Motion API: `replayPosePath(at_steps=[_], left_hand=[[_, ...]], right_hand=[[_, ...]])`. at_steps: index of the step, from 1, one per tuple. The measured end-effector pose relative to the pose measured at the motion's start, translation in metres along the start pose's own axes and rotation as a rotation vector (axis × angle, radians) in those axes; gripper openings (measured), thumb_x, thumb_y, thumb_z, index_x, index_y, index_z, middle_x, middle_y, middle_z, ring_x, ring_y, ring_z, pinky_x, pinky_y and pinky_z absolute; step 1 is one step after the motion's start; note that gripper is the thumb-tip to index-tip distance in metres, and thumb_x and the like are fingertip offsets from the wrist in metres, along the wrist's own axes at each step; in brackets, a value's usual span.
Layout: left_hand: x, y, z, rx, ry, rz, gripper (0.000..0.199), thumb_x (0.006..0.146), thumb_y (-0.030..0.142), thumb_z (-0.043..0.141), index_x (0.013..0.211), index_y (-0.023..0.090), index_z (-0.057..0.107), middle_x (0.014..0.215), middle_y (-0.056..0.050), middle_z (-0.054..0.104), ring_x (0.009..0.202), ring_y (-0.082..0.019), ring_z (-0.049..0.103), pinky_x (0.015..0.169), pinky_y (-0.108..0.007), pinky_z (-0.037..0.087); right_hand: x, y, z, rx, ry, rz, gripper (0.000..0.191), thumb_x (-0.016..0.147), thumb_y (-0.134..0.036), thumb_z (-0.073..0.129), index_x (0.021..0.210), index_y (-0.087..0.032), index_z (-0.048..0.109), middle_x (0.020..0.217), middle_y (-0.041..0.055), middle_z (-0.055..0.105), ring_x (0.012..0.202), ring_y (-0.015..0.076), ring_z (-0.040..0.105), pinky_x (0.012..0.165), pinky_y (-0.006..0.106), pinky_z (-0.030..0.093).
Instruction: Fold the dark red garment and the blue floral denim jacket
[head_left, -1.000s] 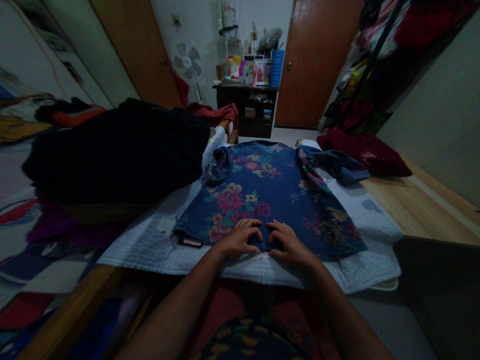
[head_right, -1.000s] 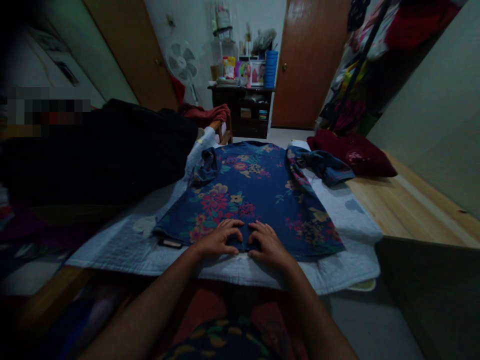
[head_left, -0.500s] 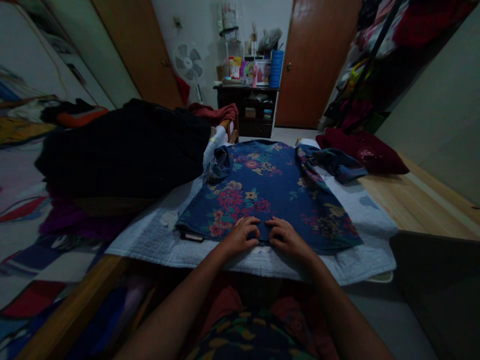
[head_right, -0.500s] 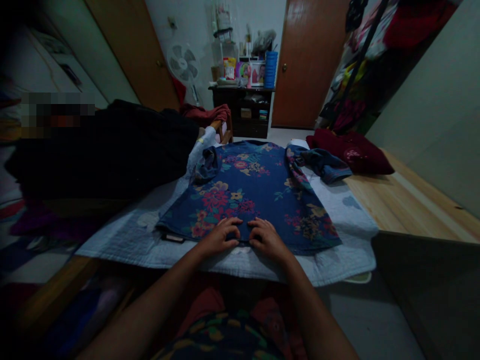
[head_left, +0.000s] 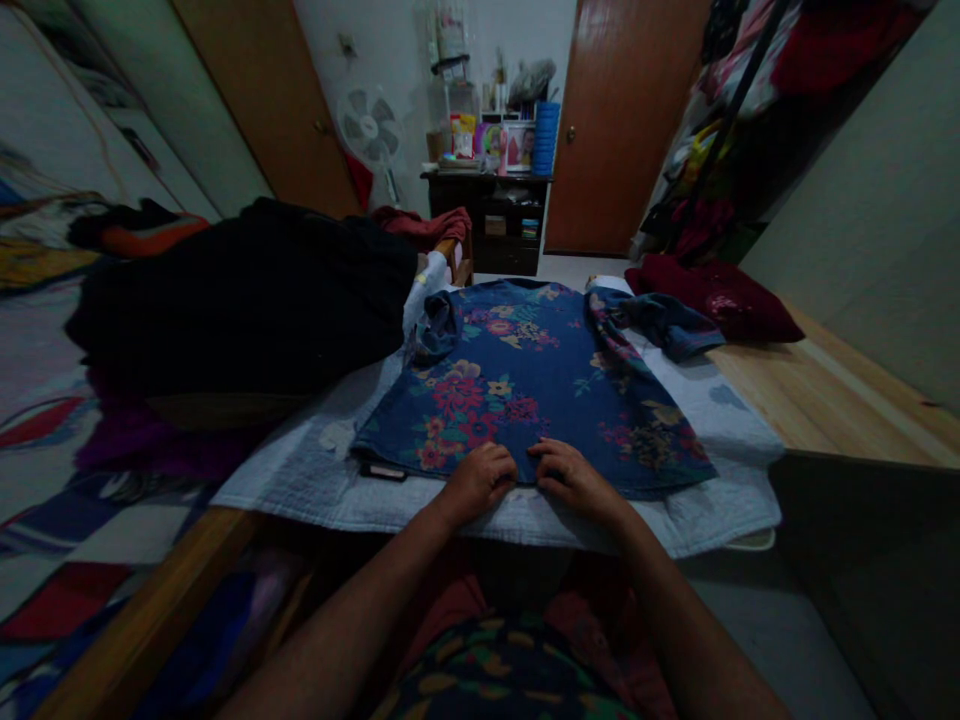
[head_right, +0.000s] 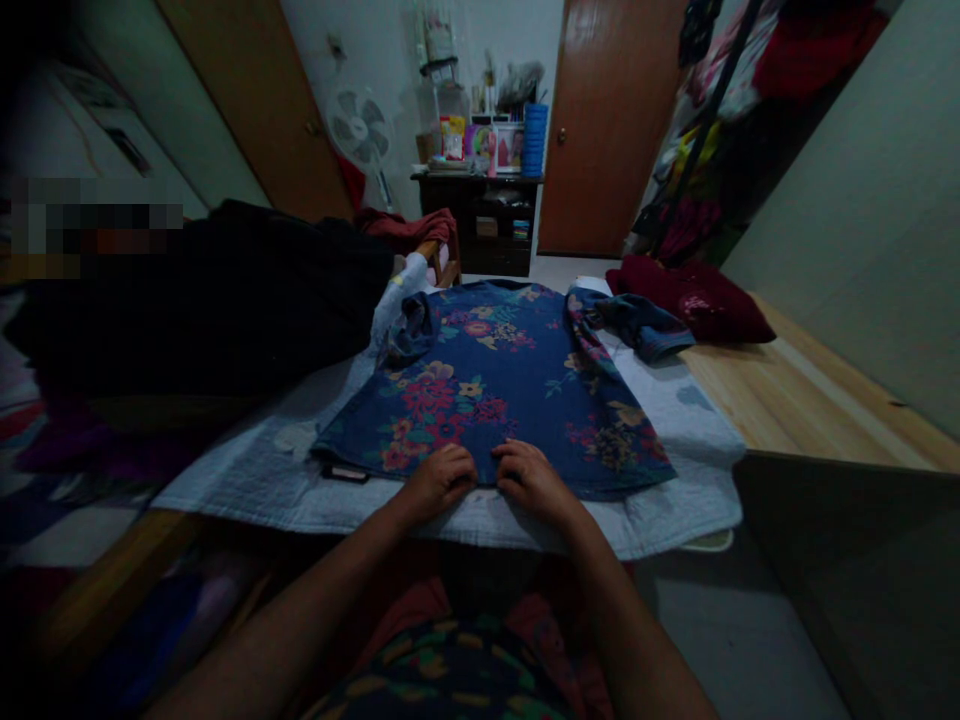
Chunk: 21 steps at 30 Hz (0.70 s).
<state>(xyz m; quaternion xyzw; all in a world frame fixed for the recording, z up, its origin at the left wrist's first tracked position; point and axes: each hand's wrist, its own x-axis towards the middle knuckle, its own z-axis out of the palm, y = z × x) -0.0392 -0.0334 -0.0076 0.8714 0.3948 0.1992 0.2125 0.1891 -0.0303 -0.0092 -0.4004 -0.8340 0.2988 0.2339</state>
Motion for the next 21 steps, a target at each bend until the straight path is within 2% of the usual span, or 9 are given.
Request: replayPosePath(at_steps=[4,9,15,21], left_hand=[[-0.001,0.004,0.001,0.081,-0.051,-0.006,0.011,0.086,0.013,0.055,0.090,0.020,0.062,0.092,-0.003,0.061,0.088,-0.018,0.053,0.078,-0.029,0.040],[0.005,0.010,-0.002,0.106,-0.118,-0.005,0.026,0.084,0.018,0.059,0.109,0.025,0.062,0.101,-0.003,0.059,0.095,-0.019,0.053,0.082,-0.030,0.041],[0.025,0.018,0.005,0.100,-0.156,0.042,0.012,0.084,0.025,0.063,0.096,0.022,0.066,0.098,-0.003,0.060,0.096,-0.020,0.053,0.082,-0.030,0.040],[0.036,0.023,0.020,0.118,-0.099,-0.038,0.016,0.085,0.031,0.065,0.100,0.026,0.067,0.094,-0.001,0.065,0.091,-0.019,0.055,0.078,-0.031,0.038]], right_hand=[[-0.010,0.003,-0.005,-0.024,-0.011,0.050,0.016,0.080,-0.010,0.059,0.088,-0.022,0.066,0.132,0.0102,0.058,0.130,0.0246,0.047,0.109,0.046,0.036],[-0.028,0.016,-0.014,0.007,0.033,0.108,0.020,0.080,-0.009,0.054,0.091,-0.021,0.064,0.132,0.0112,0.057,0.129,0.0232,0.048,0.108,0.045,0.038],[-0.039,0.023,-0.015,-0.032,0.130,0.168,0.015,0.080,-0.010,0.054,0.086,-0.020,0.062,0.132,0.0130,0.056,0.127,0.0247,0.049,0.107,0.047,0.037],[-0.038,0.020,-0.012,-0.042,0.173,0.177,0.012,0.079,-0.012,0.055,0.083,-0.021,0.063,0.130,0.0118,0.057,0.127,0.0254,0.048,0.105,0.048,0.037]])
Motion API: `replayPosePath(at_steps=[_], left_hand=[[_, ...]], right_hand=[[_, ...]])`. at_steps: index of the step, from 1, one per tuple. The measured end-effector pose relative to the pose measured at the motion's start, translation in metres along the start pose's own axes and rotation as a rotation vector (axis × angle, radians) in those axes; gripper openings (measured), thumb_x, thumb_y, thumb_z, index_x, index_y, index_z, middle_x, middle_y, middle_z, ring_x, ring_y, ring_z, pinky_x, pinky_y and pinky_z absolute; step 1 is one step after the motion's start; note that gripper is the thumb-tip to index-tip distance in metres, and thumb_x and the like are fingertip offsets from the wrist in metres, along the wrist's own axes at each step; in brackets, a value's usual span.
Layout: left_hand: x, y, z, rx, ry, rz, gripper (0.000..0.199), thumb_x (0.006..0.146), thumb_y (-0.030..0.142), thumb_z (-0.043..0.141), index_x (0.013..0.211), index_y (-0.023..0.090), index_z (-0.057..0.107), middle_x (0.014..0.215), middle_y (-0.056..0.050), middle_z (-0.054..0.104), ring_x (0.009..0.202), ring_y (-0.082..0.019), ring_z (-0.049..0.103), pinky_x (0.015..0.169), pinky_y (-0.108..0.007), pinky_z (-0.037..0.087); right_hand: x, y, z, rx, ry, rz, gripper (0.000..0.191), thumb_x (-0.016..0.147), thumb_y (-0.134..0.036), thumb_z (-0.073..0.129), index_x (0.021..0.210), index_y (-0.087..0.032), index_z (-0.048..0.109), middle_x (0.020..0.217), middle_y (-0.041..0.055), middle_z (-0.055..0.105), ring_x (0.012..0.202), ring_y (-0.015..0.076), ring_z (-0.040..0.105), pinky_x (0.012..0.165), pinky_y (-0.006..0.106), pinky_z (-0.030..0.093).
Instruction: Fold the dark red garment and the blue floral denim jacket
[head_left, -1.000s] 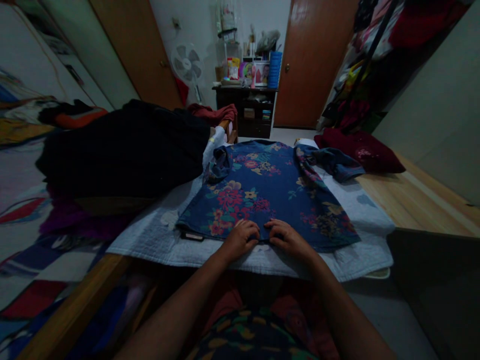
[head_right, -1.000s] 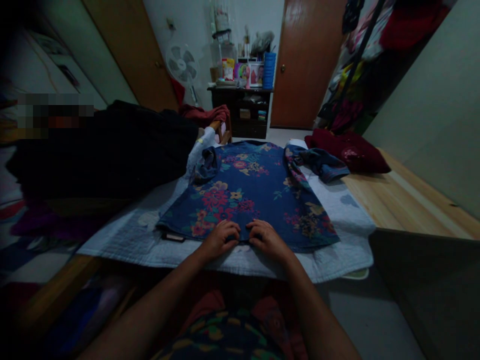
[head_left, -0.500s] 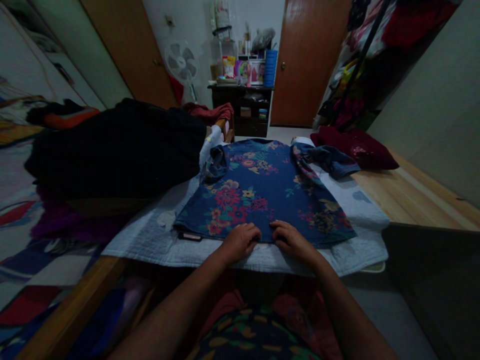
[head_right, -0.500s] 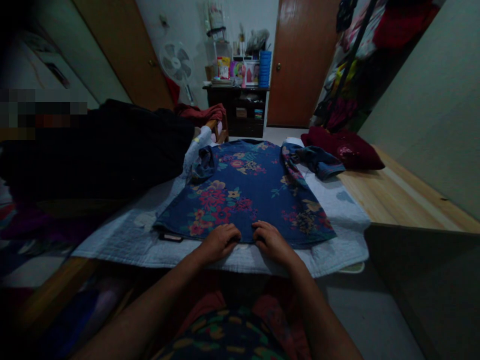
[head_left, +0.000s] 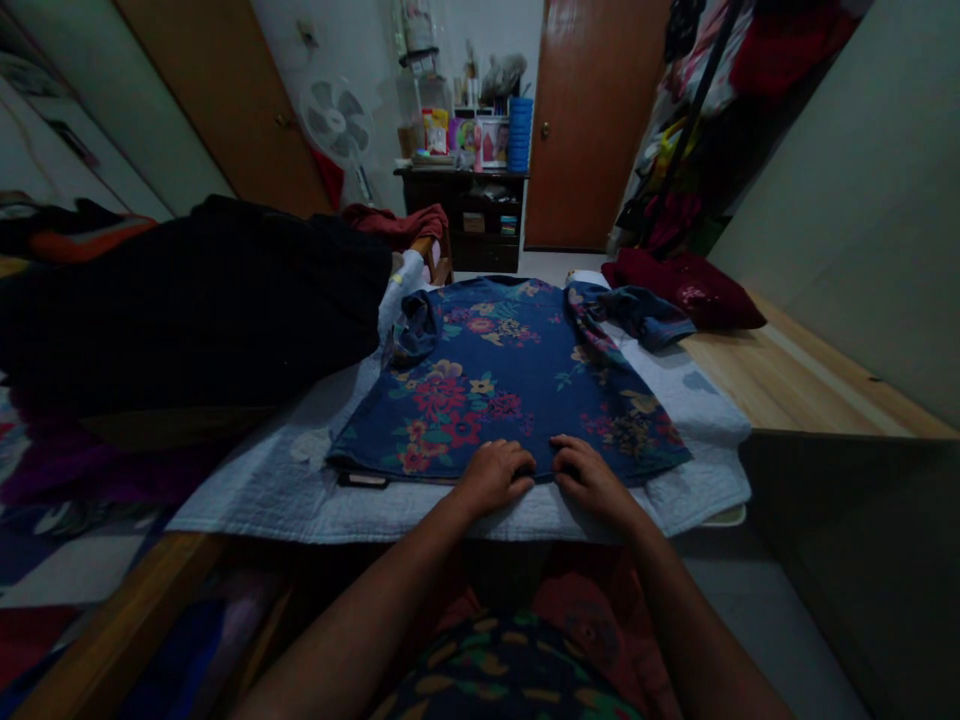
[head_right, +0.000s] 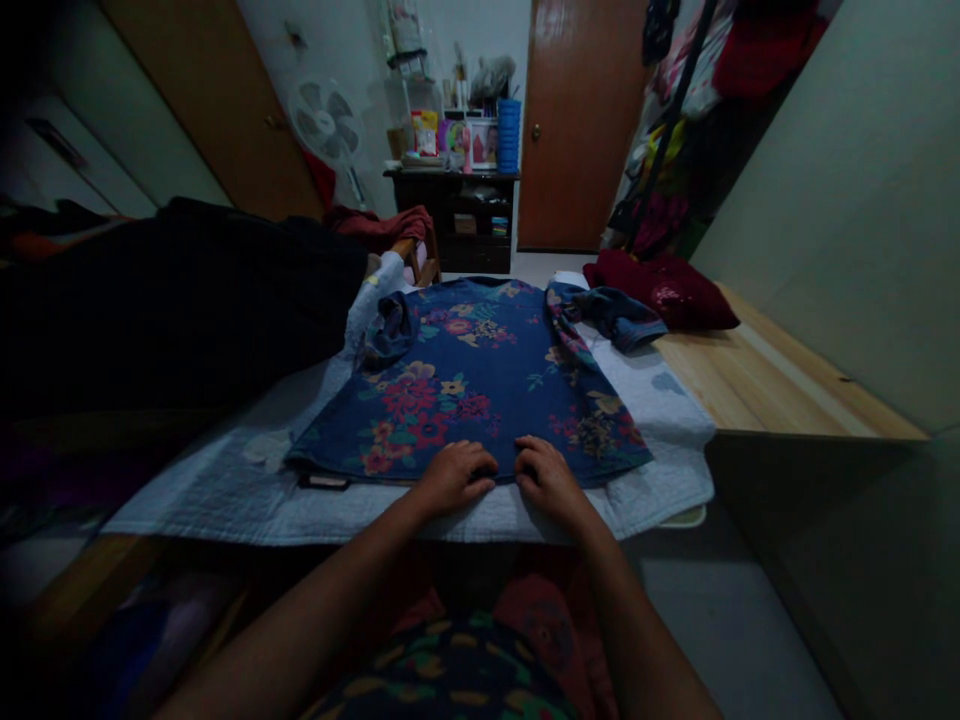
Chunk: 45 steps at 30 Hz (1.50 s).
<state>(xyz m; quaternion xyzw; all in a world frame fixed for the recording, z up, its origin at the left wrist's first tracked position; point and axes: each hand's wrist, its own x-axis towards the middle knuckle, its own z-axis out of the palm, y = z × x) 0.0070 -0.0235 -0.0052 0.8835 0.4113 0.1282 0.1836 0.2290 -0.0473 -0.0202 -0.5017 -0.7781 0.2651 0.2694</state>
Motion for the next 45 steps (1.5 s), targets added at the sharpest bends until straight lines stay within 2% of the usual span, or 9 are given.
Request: replayPosePath(at_steps=[7,12,17,22,27,30,37,41,45], left_hand=[[-0.005,-0.004,0.006,-0.099,0.052,0.010,0.009,0.088,0.024,0.061,0.092,0.025,0.070,0.094,-0.001,0.066,0.090,-0.017,0.055,0.078,-0.030,0.037],[-0.009,-0.003,0.010,-0.066,0.068,0.103,0.010,0.089,0.021,0.058,0.092,0.024,0.067,0.095,-0.002,0.064,0.092,-0.018,0.051,0.079,-0.031,0.036],[-0.004,0.005,0.006,0.021,0.003,0.114,0.010,0.085,0.020,0.059,0.093,0.023,0.064,0.093,-0.003,0.063,0.090,-0.019,0.051,0.078,-0.032,0.035],[0.010,0.013,0.008,-0.020,-0.062,0.142,0.007,0.085,0.022,0.059,0.090,0.023,0.063,0.093,-0.002,0.062,0.090,-0.018,0.054,0.080,-0.030,0.038],[0.021,0.017,0.014,-0.120,-0.068,0.049,0.017,0.081,0.024,0.064,0.098,0.023,0.062,0.090,0.000,0.063,0.084,-0.016,0.057,0.072,-0.026,0.040],[0.024,0.018,0.015,-0.111,-0.042,0.020,0.016,0.082,0.029,0.064,0.097,0.024,0.064,0.091,0.001,0.062,0.084,-0.015,0.058,0.070,-0.025,0.040],[0.026,0.020,0.018,-0.173,0.008,-0.008,0.012,0.089,0.027,0.057,0.093,0.023,0.067,0.090,0.000,0.063,0.085,-0.014,0.060,0.074,-0.024,0.042],[0.021,0.019,0.020,-0.227,0.075,0.092,0.016,0.094,0.027,0.051,0.094,0.021,0.067,0.092,-0.002,0.063,0.089,-0.014,0.058,0.078,-0.024,0.043],[0.016,0.018,0.021,-0.082,0.086,0.181,0.022,0.098,0.030,0.046,0.097,0.023,0.067,0.096,-0.004,0.063,0.092,-0.017,0.054,0.084,-0.028,0.042]], right_hand=[[-0.004,0.000,-0.003,0.093,0.057,-0.053,0.010,0.084,-0.016,0.055,0.084,-0.022,0.063,0.123,0.0089,0.059,0.123,0.0234,0.049,0.106,0.046,0.036],[-0.007,0.003,-0.003,-0.002,0.014,-0.068,0.012,0.081,-0.013,0.058,0.084,-0.023,0.065,0.122,0.0085,0.059,0.125,0.0249,0.046,0.107,0.048,0.035],[-0.011,0.011,-0.006,-0.036,0.027,-0.053,0.021,0.077,-0.007,0.058,0.089,-0.022,0.065,0.125,0.0090,0.057,0.124,0.0243,0.047,0.106,0.047,0.036],[-0.015,0.014,-0.011,-0.020,0.048,-0.029,0.017,0.077,-0.008,0.057,0.084,-0.021,0.064,0.122,0.0093,0.058,0.121,0.0240,0.050,0.104,0.045,0.039],[-0.015,0.011,-0.014,0.019,0.091,-0.006,0.019,0.079,-0.010,0.055,0.091,-0.021,0.063,0.119,0.0094,0.059,0.118,0.0229,0.052,0.103,0.044,0.041],[-0.015,0.012,-0.012,0.021,0.104,-0.004,0.024,0.077,-0.009,0.055,0.096,-0.021,0.064,0.118,0.0095,0.060,0.118,0.0226,0.053,0.103,0.043,0.040],[-0.013,0.013,-0.007,0.015,0.157,0.015,0.014,0.084,-0.012,0.053,0.086,-0.021,0.064,0.114,0.0094,0.061,0.113,0.0220,0.054,0.100,0.042,0.041],[-0.013,0.007,-0.014,0.069,0.134,-0.013,0.014,0.088,-0.015,0.051,0.088,-0.021,0.062,0.111,0.0081,0.062,0.110,0.0206,0.055,0.099,0.040,0.042],[-0.016,0.004,-0.020,0.099,0.086,-0.035,0.014,0.089,-0.015,0.051,0.090,-0.022,0.063,0.113,0.0079,0.060,0.111,0.0200,0.054,0.099,0.038,0.042]])
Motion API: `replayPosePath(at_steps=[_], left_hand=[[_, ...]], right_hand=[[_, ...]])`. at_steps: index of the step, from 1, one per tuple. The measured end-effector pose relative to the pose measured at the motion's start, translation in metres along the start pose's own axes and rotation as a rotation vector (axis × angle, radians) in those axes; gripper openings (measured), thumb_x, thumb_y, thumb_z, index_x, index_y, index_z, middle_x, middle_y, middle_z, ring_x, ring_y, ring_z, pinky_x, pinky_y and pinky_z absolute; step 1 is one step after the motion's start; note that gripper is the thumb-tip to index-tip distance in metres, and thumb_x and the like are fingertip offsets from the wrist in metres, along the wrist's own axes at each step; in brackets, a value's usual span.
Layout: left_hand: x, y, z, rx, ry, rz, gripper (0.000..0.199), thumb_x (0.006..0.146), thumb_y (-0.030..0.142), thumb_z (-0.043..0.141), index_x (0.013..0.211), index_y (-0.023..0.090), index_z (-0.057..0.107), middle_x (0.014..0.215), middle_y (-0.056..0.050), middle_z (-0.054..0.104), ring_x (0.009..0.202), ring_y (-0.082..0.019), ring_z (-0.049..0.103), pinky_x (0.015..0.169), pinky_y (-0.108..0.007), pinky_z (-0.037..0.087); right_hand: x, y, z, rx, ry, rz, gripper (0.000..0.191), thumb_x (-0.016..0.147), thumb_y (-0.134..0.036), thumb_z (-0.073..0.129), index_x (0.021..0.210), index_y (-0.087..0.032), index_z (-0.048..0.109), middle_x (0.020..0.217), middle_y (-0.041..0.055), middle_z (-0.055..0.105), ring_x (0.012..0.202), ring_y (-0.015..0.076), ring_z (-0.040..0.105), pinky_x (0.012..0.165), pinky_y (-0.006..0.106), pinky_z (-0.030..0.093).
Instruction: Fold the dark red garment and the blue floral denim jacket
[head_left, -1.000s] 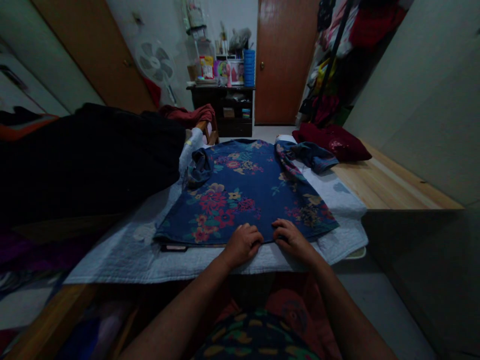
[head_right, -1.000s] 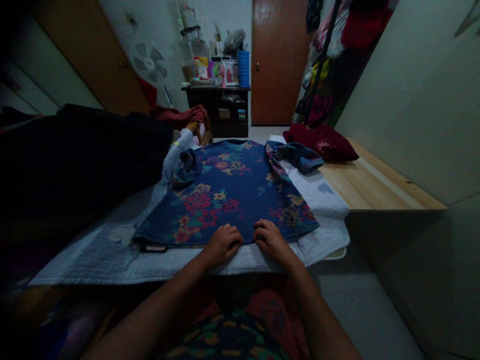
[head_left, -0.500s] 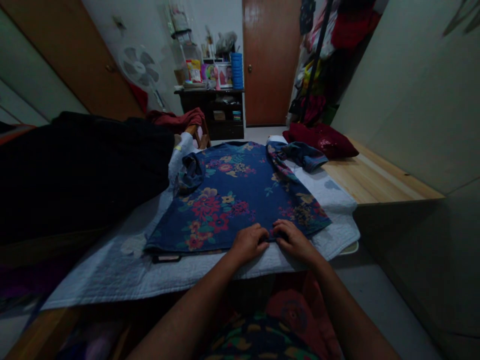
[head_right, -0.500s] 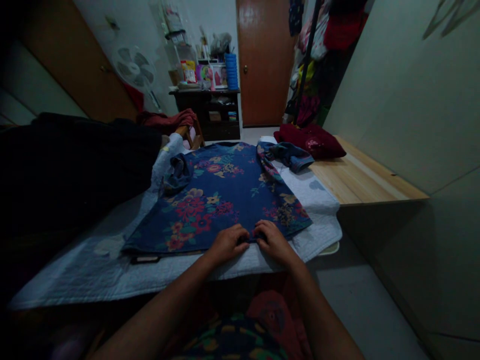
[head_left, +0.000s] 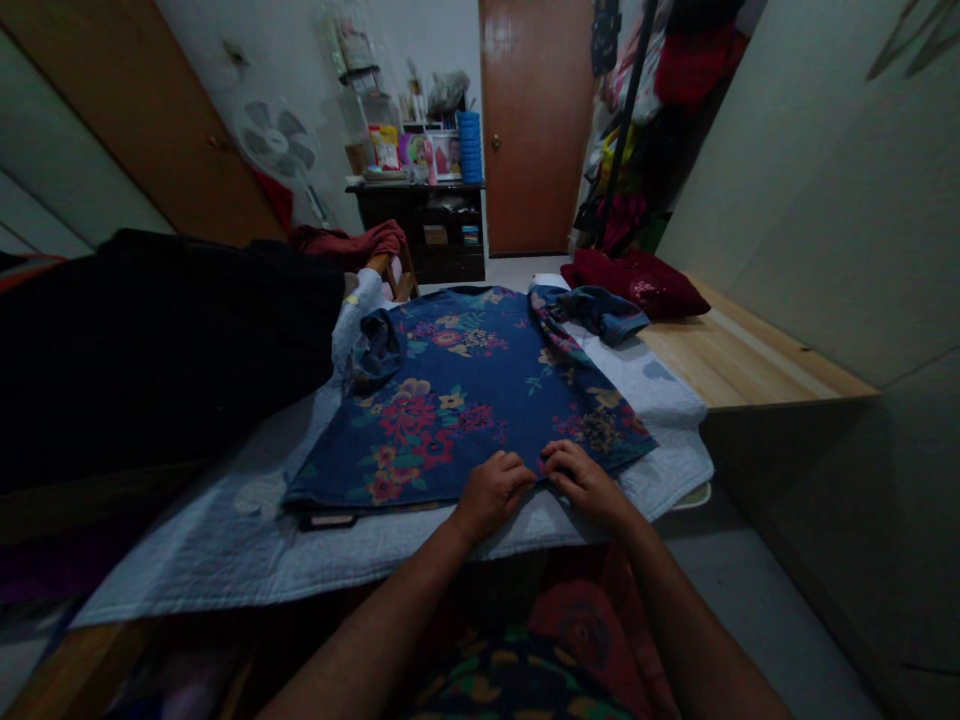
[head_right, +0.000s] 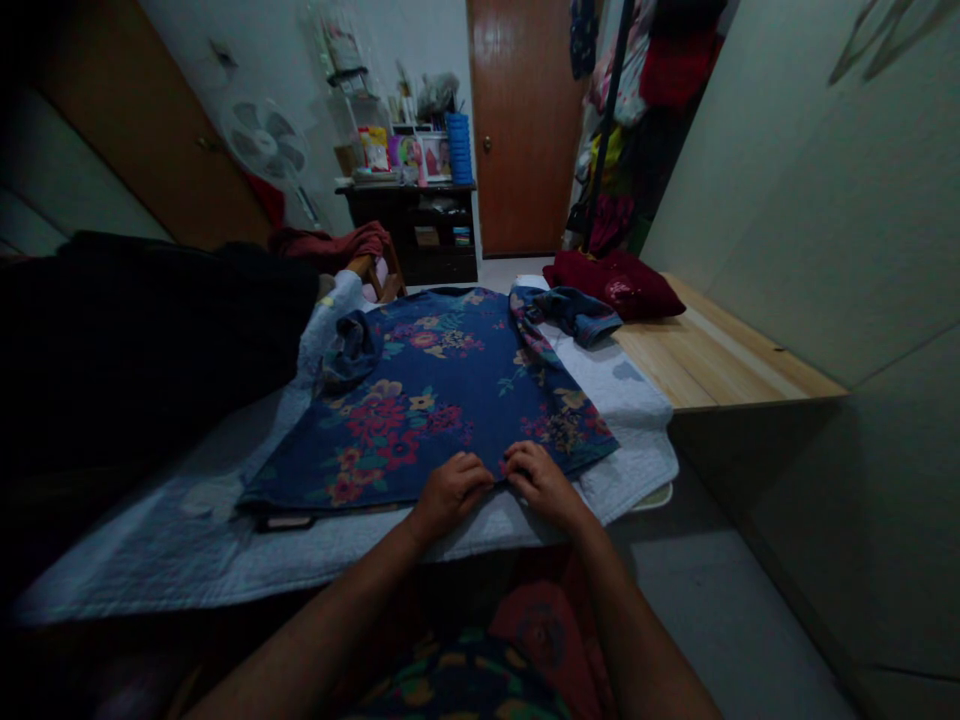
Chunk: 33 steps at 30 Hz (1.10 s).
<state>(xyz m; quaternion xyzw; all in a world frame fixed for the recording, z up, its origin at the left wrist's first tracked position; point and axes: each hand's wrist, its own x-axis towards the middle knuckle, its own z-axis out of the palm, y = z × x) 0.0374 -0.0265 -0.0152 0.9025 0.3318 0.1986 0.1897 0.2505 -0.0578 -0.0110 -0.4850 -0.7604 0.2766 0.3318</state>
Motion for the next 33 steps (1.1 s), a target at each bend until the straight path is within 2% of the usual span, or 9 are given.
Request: replayPosePath(at_steps=[5,13,17,22,29,33], left_hand=[[0.000,0.004,-0.002,0.154,-0.126,0.050,0.021,0.097,0.028,0.046,0.094,0.024,0.067,0.093,-0.004,0.061,0.089,-0.018,0.051,0.079,-0.029,0.042],[0.008,0.003,-0.007,0.091,-0.176,-0.021,0.012,0.087,0.029,0.062,0.097,0.025,0.066,0.099,-0.002,0.063,0.093,-0.017,0.055,0.080,-0.027,0.043],[0.016,0.003,-0.011,0.072,-0.220,-0.056,0.012,0.083,0.027,0.065,0.095,0.025,0.066,0.093,-0.001,0.064,0.090,-0.017,0.058,0.076,-0.026,0.043],[0.017,0.007,-0.012,0.065,-0.207,-0.067,0.010,0.085,0.023,0.060,0.093,0.024,0.065,0.093,-0.001,0.065,0.089,-0.017,0.058,0.077,-0.025,0.042],[0.020,0.013,-0.005,0.090,-0.169,-0.164,0.028,0.075,0.041,0.072,0.094,0.024,0.062,0.094,-0.001,0.064,0.089,-0.020,0.057,0.071,-0.027,0.042],[0.022,0.009,-0.003,0.069,-0.174,-0.152,0.016,0.081,0.035,0.066,0.092,0.024,0.063,0.092,-0.001,0.064,0.086,-0.018,0.058,0.071,-0.026,0.041]], right_hand=[[-0.004,0.006,0.002,-0.111,-0.008,-0.018,0.015,0.082,-0.012,0.057,0.088,-0.022,0.066,0.115,0.0083,0.059,0.114,0.0221,0.053,0.102,0.042,0.041],[-0.009,0.014,0.003,-0.168,0.018,0.006,0.025,0.075,-0.006,0.059,0.091,-0.023,0.066,0.116,0.0069,0.057,0.115,0.0223,0.052,0.102,0.042,0.040],[-0.010,0.015,0.002,-0.221,0.020,0.014,0.023,0.076,-0.006,0.059,0.093,-0.022,0.065,0.112,0.0071,0.057,0.109,0.0221,0.052,0.098,0.041,0.042],[-0.009,0.015,0.002,-0.280,0.022,0.007,0.016,0.081,-0.009,0.058,0.091,-0.021,0.063,0.105,0.0064,0.058,0.103,0.0214,0.052,0.093,0.038,0.043],[-0.001,0.013,0.005,-0.385,0.020,0.084,0.010,0.086,-0.012,0.052,0.084,-0.020,0.058,0.093,0.0067,0.057,0.094,0.0219,0.049,0.086,0.036,0.041],[-0.001,0.011,0.003,-0.357,0.009,0.092,0.009,0.085,-0.013,0.052,0.085,-0.021,0.057,0.094,0.0061,0.056,0.094,0.0217,0.049,0.087,0.036,0.040]])
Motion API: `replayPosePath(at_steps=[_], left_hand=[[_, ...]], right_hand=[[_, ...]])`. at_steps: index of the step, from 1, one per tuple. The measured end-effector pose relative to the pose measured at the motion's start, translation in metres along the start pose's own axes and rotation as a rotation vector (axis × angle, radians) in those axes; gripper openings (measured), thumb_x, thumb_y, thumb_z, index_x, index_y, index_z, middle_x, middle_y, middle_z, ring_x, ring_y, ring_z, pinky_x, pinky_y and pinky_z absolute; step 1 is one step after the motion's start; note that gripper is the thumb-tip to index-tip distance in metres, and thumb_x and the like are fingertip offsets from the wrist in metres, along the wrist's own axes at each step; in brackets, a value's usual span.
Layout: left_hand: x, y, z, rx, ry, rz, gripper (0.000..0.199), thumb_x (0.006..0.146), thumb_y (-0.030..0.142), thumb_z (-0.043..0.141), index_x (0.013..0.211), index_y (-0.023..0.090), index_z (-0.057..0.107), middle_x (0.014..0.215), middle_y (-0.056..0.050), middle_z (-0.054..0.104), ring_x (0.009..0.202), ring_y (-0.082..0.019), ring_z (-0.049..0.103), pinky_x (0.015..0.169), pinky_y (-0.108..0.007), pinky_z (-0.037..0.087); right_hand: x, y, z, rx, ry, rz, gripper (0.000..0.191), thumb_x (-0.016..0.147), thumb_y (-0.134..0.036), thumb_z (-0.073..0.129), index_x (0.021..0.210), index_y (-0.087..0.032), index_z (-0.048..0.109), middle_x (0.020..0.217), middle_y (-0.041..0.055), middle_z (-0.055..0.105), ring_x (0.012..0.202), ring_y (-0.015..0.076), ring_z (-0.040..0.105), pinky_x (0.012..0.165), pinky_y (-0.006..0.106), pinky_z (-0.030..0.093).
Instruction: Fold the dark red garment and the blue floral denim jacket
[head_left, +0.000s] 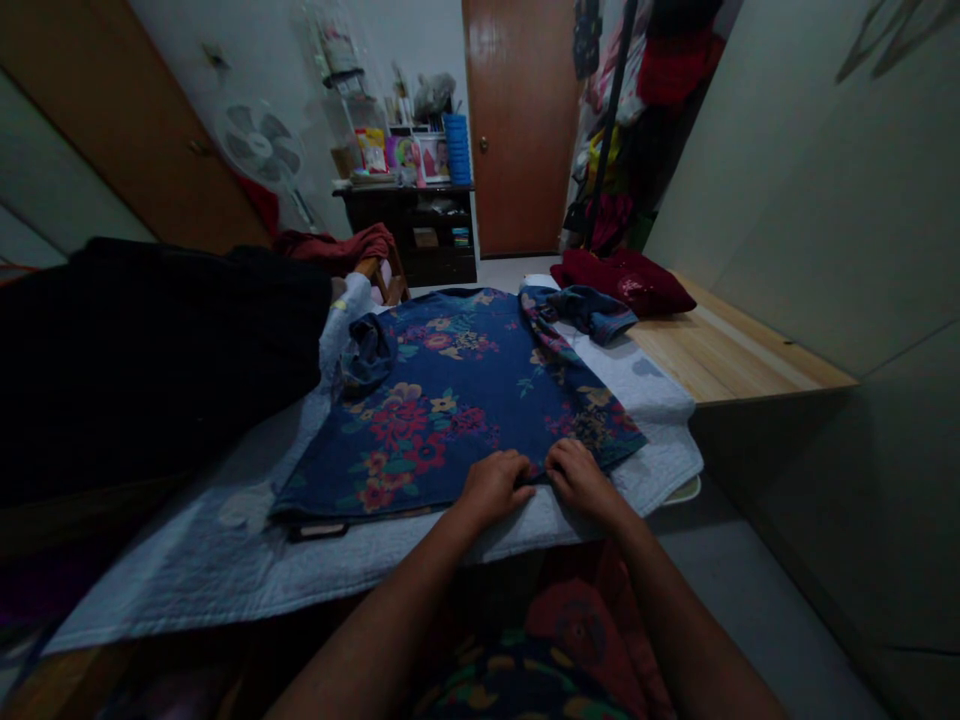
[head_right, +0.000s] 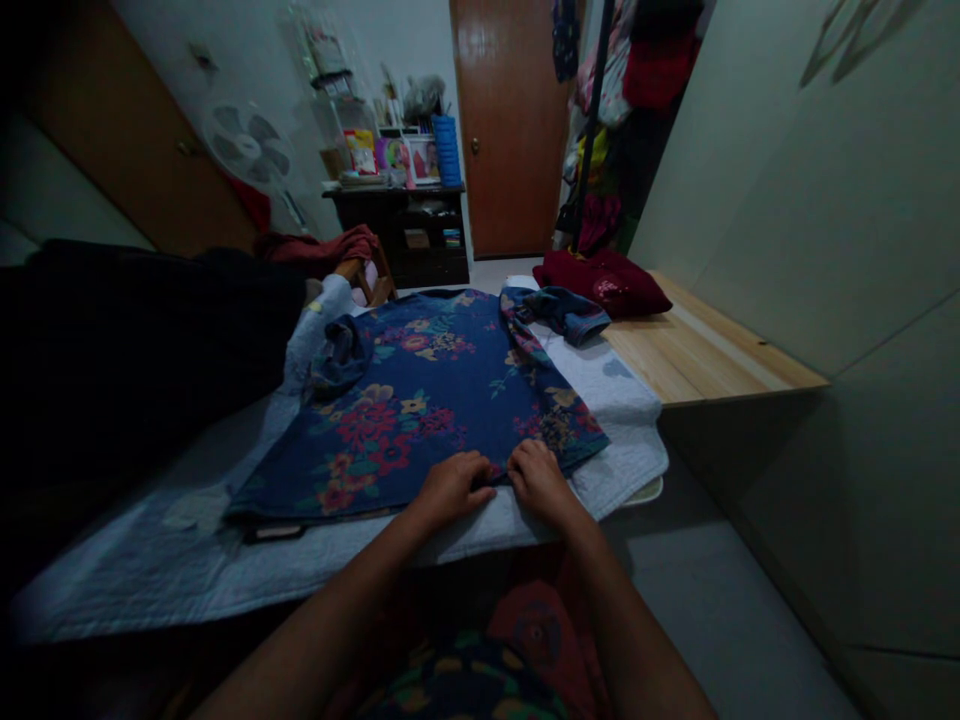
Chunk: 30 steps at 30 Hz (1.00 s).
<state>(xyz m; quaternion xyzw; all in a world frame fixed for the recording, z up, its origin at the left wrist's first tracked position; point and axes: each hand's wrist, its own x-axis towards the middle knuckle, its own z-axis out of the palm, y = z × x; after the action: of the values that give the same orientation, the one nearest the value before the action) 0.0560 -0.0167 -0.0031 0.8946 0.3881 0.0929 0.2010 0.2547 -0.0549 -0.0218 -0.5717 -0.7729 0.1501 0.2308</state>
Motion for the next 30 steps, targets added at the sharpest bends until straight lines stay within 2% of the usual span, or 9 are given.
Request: replayPosePath(at_steps=[3,7,10,14,19,26,30], left_hand=[[0.003,-0.006,0.000,-0.024,-0.010,0.022,0.010,0.085,0.029,0.061,0.091,0.023,0.064,0.091,-0.001,0.066,0.087,-0.017,0.060,0.073,-0.025,0.042],[0.008,-0.011,-0.001,-0.048,-0.049,-0.009,0.012,0.085,0.029,0.061,0.093,0.022,0.065,0.092,-0.002,0.068,0.087,-0.017,0.061,0.074,-0.025,0.043],[0.010,-0.011,-0.002,-0.062,-0.072,-0.013,0.012,0.086,0.029,0.060,0.094,0.022,0.065,0.093,-0.002,0.068,0.087,-0.017,0.061,0.075,-0.025,0.043],[0.006,-0.009,-0.003,-0.052,-0.063,-0.003,0.018,0.085,0.033,0.061,0.099,0.023,0.064,0.097,-0.001,0.067,0.091,-0.017,0.061,0.076,-0.025,0.043],[0.005,-0.001,-0.003,-0.006,-0.050,-0.041,0.032,0.075,0.045,0.069,0.099,0.025,0.063,0.098,-0.001,0.066,0.091,-0.020,0.061,0.072,-0.026,0.043],[0.009,0.004,-0.001,0.003,-0.016,-0.106,0.031,0.075,0.046,0.068,0.096,0.025,0.061,0.094,0.000,0.067,0.086,-0.019,0.061,0.068,-0.026,0.042],[0.006,0.003,-0.001,-0.004,0.029,-0.088,0.027,0.077,0.037,0.066,0.099,0.024,0.060,0.096,-0.001,0.066,0.088,-0.019,0.060,0.072,-0.027,0.043]], right_hand=[[-0.003,0.001,-0.002,0.026,-0.029,-0.026,0.015,0.079,-0.011,0.054,0.090,-0.021,0.057,0.098,0.0057,0.056,0.097,0.0217,0.048,0.089,0.036,0.040],[-0.005,0.000,-0.002,-0.025,-0.056,-0.046,0.034,0.071,-0.003,0.051,0.099,-0.020,0.059,0.103,0.0072,0.055,0.103,0.0229,0.047,0.091,0.036,0.039],[-0.004,-0.002,-0.001,-0.078,-0.066,-0.054,0.040,0.068,0.000,0.049,0.101,-0.019,0.060,0.102,0.0078,0.055,0.103,0.0233,0.047,0.090,0.035,0.039],[-0.002,-0.004,-0.002,-0.120,-0.059,-0.063,0.035,0.069,-0.001,0.049,0.097,-0.018,0.061,0.100,0.0080,0.056,0.100,0.0231,0.047,0.089,0.034,0.038],[-0.002,-0.004,-0.002,-0.112,-0.013,-0.071,0.027,0.076,-0.004,0.050,0.095,-0.018,0.063,0.098,0.0074,0.058,0.098,0.0211,0.049,0.087,0.033,0.039],[0.000,0.002,-0.001,-0.043,0.055,-0.041,0.024,0.085,-0.007,0.050,0.099,-0.019,0.064,0.095,0.0062,0.063,0.093,0.0202,0.053,0.085,0.032,0.041],[0.001,0.005,-0.002,0.047,0.051,-0.021,0.025,0.085,-0.007,0.051,0.103,-0.018,0.063,0.099,0.0065,0.065,0.095,0.0200,0.055,0.087,0.033,0.042]])
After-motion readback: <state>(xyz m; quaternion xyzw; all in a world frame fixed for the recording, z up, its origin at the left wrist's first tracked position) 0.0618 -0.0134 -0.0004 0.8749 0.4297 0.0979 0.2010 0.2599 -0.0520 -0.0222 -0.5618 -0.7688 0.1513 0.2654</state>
